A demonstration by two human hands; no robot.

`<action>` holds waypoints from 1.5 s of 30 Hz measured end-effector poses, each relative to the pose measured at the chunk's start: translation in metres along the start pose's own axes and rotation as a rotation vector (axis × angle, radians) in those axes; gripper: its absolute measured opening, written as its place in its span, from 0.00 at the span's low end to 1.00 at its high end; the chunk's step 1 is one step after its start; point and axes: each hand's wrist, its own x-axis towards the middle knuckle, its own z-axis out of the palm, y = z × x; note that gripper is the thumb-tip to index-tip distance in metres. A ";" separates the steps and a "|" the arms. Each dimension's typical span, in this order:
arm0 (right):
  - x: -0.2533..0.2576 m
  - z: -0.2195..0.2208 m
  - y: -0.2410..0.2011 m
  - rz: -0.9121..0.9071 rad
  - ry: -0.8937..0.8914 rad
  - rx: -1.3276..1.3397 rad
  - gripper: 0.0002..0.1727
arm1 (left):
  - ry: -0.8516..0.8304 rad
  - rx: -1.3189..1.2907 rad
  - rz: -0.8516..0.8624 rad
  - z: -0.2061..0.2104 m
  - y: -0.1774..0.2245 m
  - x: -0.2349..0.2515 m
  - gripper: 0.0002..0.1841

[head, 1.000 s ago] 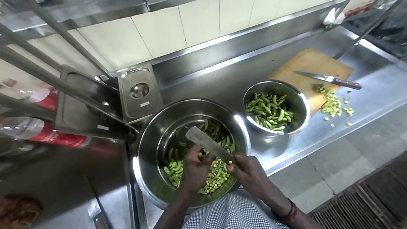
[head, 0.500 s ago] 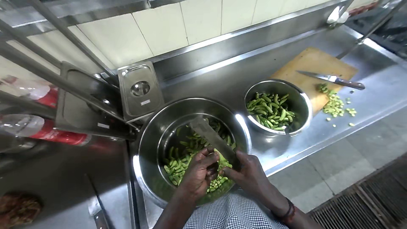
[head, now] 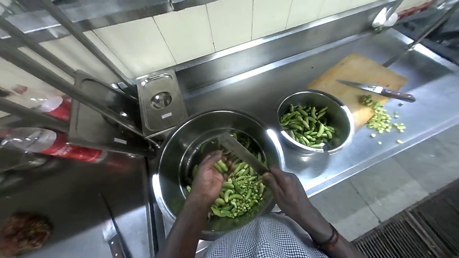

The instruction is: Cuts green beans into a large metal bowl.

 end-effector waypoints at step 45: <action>0.001 0.008 -0.001 0.032 -0.010 0.185 0.25 | -0.419 0.818 0.314 0.009 -0.016 -0.038 0.08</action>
